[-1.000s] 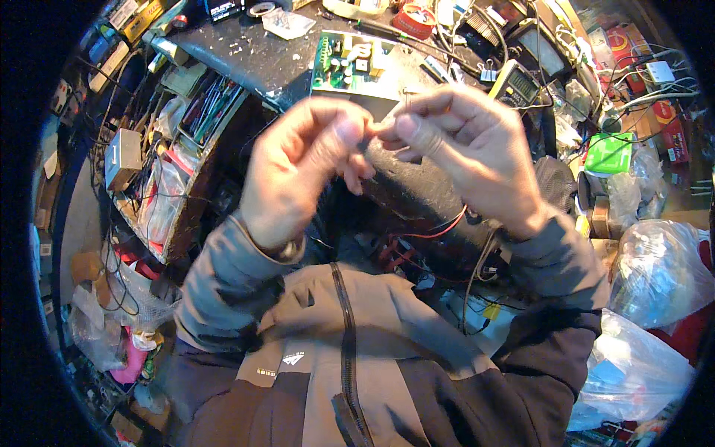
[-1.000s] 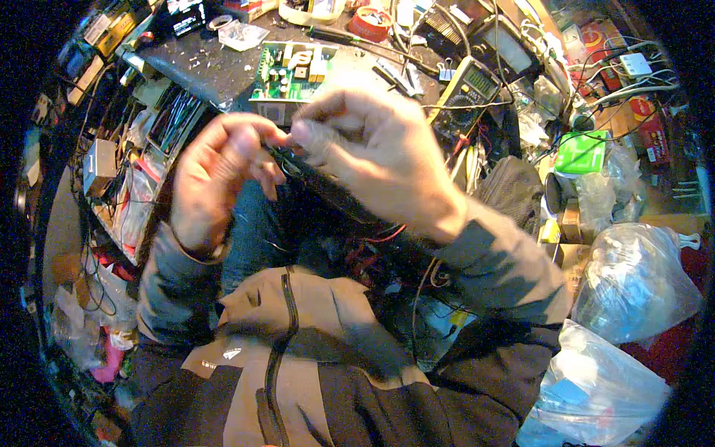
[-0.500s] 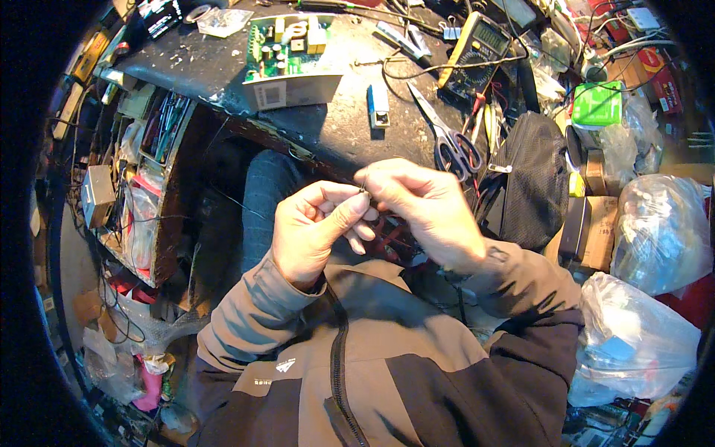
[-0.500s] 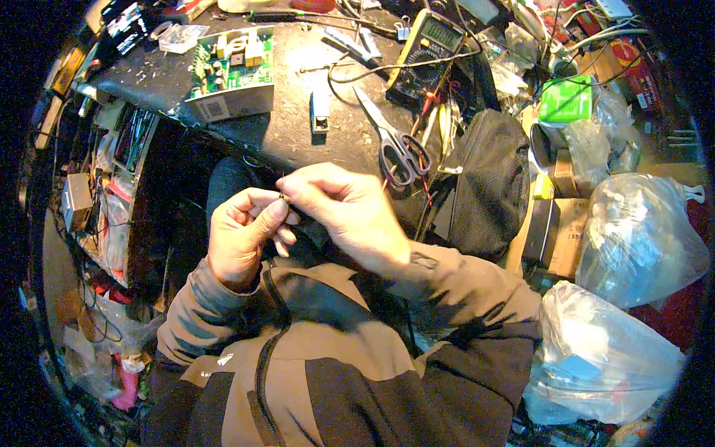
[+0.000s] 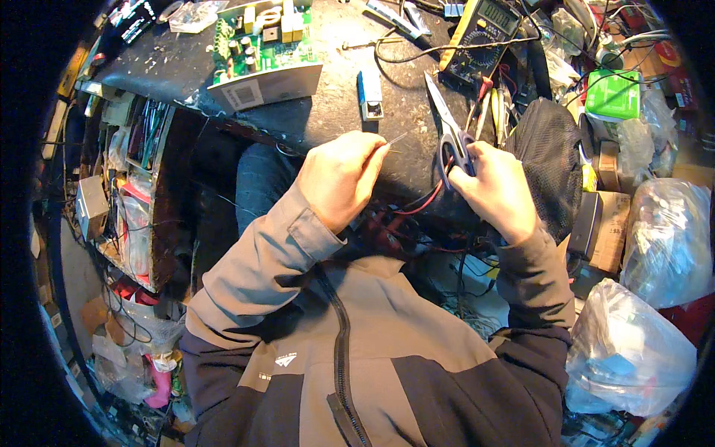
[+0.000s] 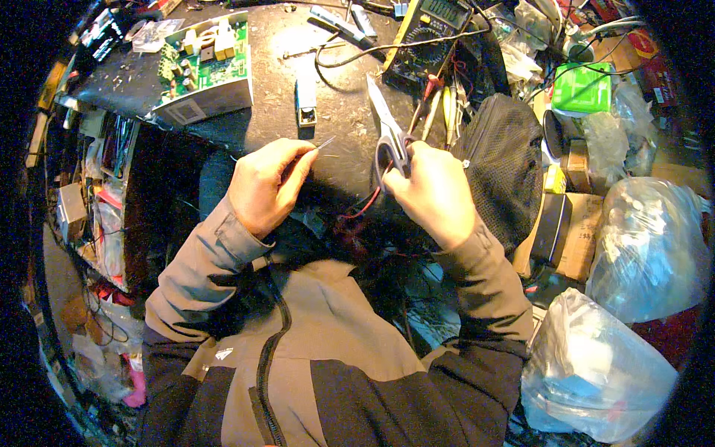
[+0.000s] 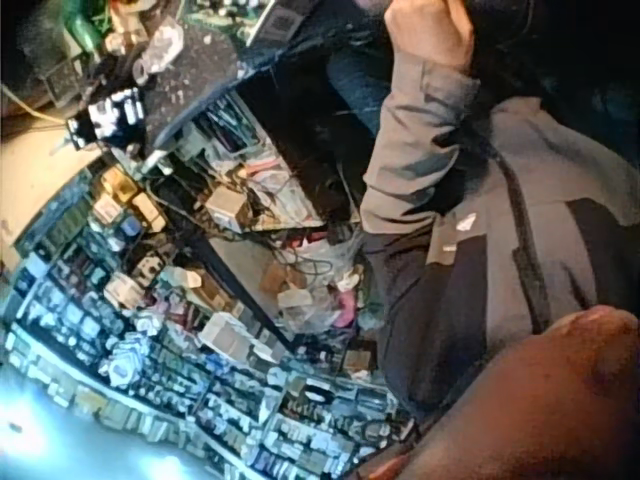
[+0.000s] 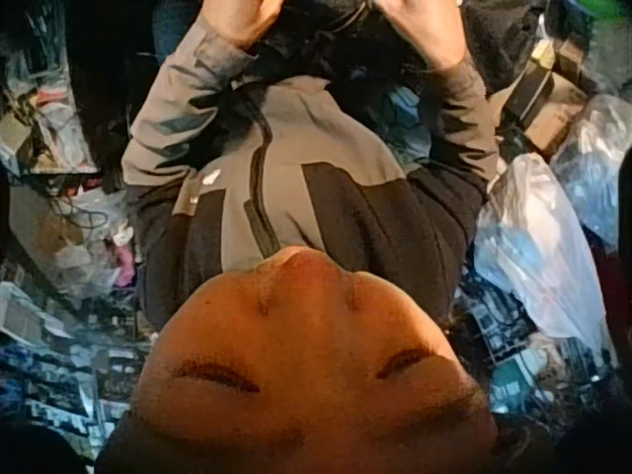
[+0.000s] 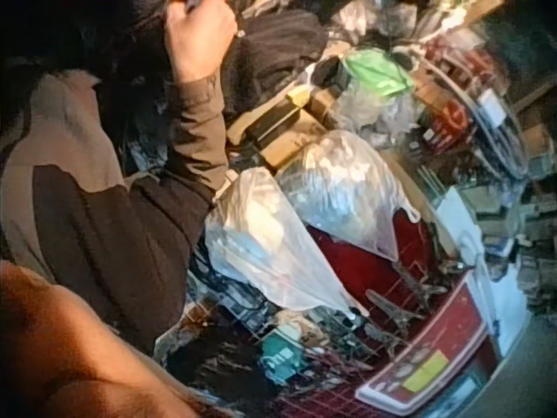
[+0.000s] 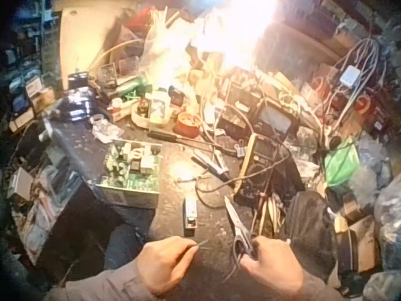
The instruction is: The person solders a green circuit board using a soldering iron and solder wire, then uses scissors to trim excess leads. They reposition the board, continue soldering multiple points, and finally place the board into a metal enclosure.
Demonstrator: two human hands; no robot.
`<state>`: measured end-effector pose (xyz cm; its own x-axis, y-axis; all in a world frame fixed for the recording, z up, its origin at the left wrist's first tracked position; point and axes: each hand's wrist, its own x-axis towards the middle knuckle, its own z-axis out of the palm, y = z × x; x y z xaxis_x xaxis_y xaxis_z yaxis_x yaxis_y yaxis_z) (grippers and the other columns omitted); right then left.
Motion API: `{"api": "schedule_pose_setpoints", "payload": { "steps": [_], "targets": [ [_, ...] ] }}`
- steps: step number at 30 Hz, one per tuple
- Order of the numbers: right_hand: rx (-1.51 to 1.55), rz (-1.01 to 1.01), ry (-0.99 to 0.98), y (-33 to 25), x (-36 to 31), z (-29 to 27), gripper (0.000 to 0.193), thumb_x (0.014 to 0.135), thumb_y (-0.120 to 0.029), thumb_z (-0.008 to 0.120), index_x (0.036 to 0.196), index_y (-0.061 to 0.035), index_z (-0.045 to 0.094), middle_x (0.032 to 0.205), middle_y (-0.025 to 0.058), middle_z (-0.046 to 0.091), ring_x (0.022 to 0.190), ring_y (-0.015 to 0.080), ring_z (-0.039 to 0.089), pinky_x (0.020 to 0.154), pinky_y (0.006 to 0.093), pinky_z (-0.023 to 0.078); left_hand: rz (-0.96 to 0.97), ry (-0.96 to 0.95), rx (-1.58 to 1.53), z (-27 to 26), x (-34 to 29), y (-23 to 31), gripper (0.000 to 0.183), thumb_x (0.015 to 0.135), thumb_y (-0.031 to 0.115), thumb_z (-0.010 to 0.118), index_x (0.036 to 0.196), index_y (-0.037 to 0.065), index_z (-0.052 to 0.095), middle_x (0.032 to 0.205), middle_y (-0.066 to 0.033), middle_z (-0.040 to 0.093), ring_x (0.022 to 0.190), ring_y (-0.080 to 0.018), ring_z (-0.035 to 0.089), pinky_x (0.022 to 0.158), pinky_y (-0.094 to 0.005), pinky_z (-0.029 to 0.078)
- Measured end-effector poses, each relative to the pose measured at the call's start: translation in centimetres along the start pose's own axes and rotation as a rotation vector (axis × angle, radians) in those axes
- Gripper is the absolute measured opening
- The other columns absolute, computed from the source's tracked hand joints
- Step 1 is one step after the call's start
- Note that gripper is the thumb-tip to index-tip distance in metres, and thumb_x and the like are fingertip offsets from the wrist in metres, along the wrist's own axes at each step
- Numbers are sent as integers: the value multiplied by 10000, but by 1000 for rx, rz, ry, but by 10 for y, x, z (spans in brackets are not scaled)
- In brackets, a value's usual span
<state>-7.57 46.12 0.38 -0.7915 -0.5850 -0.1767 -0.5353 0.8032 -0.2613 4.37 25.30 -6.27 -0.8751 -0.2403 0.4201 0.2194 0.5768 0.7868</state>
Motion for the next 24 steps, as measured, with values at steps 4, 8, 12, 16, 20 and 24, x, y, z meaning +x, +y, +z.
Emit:
{"api": "schedule_pose_setpoints", "payload": {
  "steps": [4,8,12,16,20,24],
  "targets": [
    [893,271,-319,-15,-16,-15,273,841,-253,695,901,-9,590,662,81,638,463,139,526,424,273,409,12,-42,45,4,9,-4,114,899,75,657,965,-18,663,878,-186,676,792,-343,678,703,-373,544],
    [1370,386,-420,-25,-38,-2,288,905,-307,664,956,-45,556,653,68,626,455,100,504,387,220,354,14,-91,67,6,14,-8,106,896,68,652,962,-14,650,874,-185,664,792,-346,671,697,-382,542],
    [1083,325,-504,-23,-59,26,304,940,-332,617,918,-41,532,651,35,603,569,84,519,517,254,410,34,-152,132,8,17,-12,102,898,70,646,970,0,625,864,-178,643,777,-351,659,676,-388,540],
    [1108,106,-527,-13,-70,37,236,941,-242,613,915,-30,514,638,20,578,579,77,514,529,256,424,50,-201,197,8,19,-13,115,891,53,639,995,13,611,858,-168,632,767,-344,658,658,-387,540],
    [1100,149,-521,-11,-68,44,181,955,-184,608,923,-28,521,627,5,558,567,69,506,522,258,423,63,-250,244,7,20,-9,145,869,45,643,1006,28,598,850,-154,617,751,-334,656,642,-374,542],
    [1120,152,-455,-14,-63,52,213,972,-214,605,907,-26,530,623,-9,556,572,56,512,520,257,422,39,-299,288,7,23,-4,140,862,46,639,993,42,590,823,-138,589,726,-328,647,620,-375,537]
  ]
}}
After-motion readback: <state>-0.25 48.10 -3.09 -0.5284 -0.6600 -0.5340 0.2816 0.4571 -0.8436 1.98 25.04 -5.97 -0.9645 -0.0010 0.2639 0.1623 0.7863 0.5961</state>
